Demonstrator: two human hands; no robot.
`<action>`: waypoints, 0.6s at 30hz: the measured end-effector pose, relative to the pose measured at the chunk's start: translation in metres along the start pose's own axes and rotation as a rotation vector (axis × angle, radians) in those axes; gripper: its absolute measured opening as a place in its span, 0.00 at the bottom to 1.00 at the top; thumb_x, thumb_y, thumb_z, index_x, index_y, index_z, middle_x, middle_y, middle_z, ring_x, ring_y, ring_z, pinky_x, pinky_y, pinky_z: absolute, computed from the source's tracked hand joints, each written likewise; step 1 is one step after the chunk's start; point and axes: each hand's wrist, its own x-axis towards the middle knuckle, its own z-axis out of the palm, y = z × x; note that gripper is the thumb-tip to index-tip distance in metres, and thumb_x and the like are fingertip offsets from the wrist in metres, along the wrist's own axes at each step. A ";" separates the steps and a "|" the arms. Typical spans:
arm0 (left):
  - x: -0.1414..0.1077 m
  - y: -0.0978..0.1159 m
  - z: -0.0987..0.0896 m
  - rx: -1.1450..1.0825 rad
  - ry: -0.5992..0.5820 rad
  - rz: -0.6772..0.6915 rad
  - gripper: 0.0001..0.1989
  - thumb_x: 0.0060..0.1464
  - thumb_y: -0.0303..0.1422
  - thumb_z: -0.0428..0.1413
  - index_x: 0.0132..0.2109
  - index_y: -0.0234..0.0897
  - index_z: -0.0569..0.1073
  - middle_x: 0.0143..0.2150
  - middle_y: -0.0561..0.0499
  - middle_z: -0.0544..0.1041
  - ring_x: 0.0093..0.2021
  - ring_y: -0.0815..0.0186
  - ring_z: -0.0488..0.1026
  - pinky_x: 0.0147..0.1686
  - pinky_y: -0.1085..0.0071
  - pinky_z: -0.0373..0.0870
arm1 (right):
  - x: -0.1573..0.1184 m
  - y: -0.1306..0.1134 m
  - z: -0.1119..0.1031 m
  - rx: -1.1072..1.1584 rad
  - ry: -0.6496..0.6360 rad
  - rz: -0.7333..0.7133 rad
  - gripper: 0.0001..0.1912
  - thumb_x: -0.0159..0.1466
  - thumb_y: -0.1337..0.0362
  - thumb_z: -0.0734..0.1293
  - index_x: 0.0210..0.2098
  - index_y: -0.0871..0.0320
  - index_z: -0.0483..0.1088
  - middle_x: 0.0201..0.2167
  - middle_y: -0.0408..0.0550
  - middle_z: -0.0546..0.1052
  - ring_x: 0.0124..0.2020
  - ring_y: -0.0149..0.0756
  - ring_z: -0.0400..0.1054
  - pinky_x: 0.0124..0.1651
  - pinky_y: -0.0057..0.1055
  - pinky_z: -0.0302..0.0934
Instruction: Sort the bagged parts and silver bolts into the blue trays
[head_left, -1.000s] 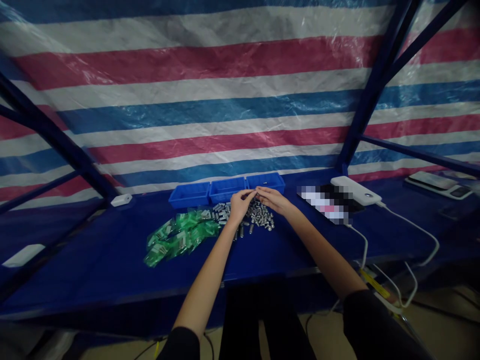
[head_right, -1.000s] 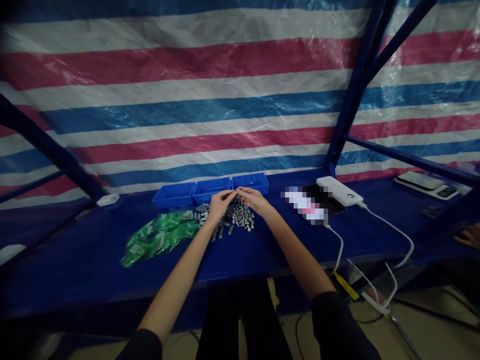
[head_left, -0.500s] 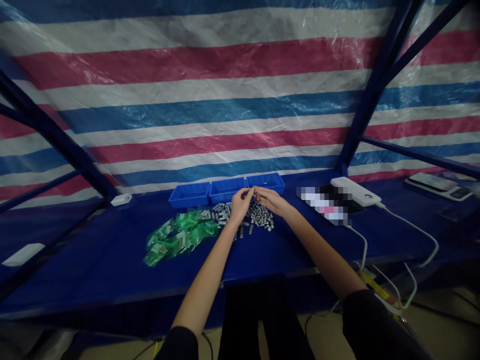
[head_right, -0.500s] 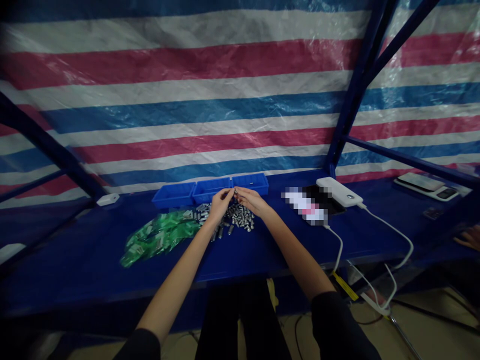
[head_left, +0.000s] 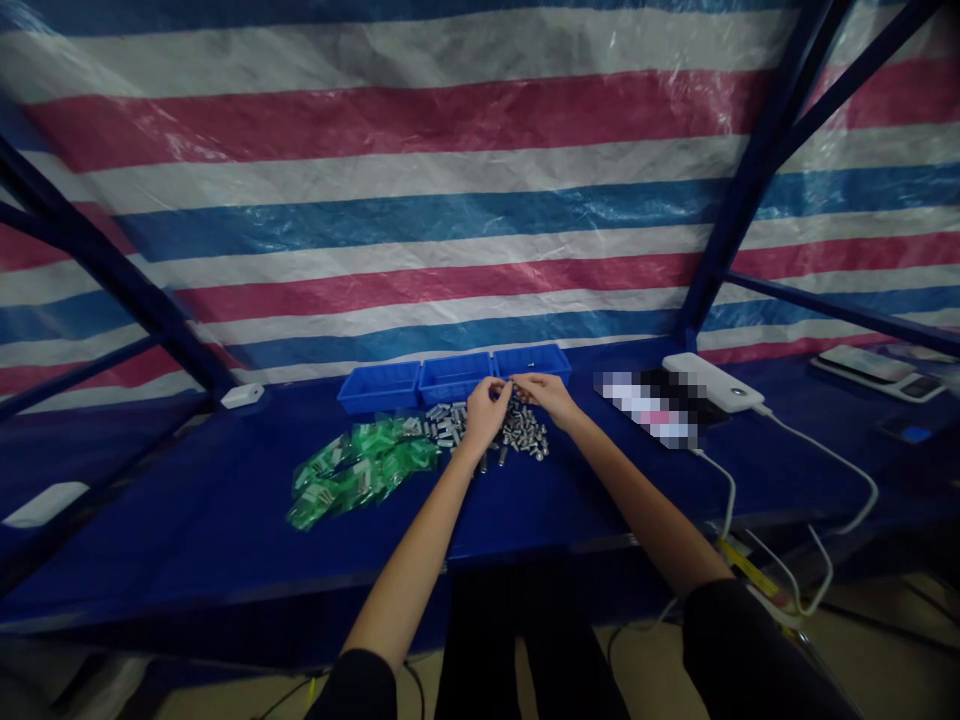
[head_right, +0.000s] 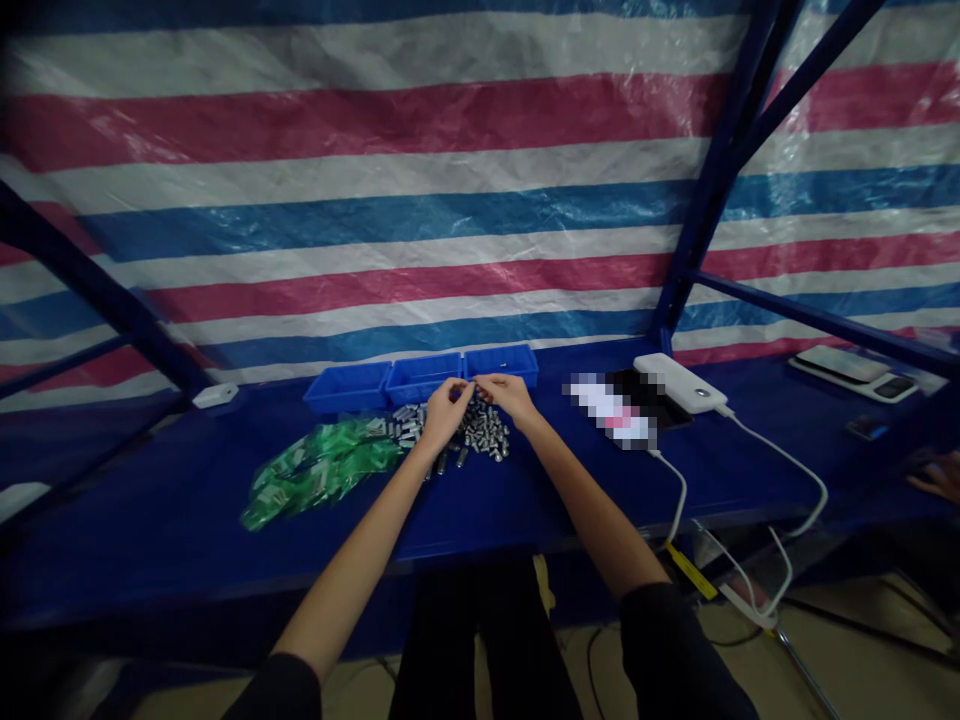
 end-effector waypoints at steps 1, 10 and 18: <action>-0.001 0.000 -0.001 0.094 -0.010 0.031 0.09 0.54 0.37 0.51 0.36 0.36 0.71 0.35 0.48 0.75 0.37 0.65 0.71 0.40 0.69 0.65 | 0.001 -0.001 -0.002 -0.034 0.027 -0.016 0.12 0.49 0.58 0.71 0.29 0.60 0.75 0.24 0.45 0.76 0.27 0.30 0.69 0.32 0.26 0.64; -0.008 -0.003 -0.002 0.536 -0.277 0.155 0.12 0.55 0.31 0.48 0.46 0.39 0.70 0.48 0.45 0.72 0.50 0.55 0.64 0.48 0.57 0.58 | 0.000 -0.007 -0.010 -0.107 -0.034 -0.184 0.17 0.53 0.58 0.68 0.42 0.56 0.74 0.39 0.50 0.78 0.38 0.36 0.73 0.40 0.31 0.67; -0.008 0.004 -0.006 0.611 -0.298 0.105 0.13 0.53 0.27 0.48 0.44 0.40 0.72 0.45 0.47 0.73 0.49 0.58 0.65 0.47 0.61 0.59 | 0.008 0.005 -0.010 -0.367 0.013 -0.338 0.08 0.51 0.65 0.68 0.31 0.59 0.76 0.30 0.47 0.79 0.33 0.36 0.74 0.42 0.33 0.67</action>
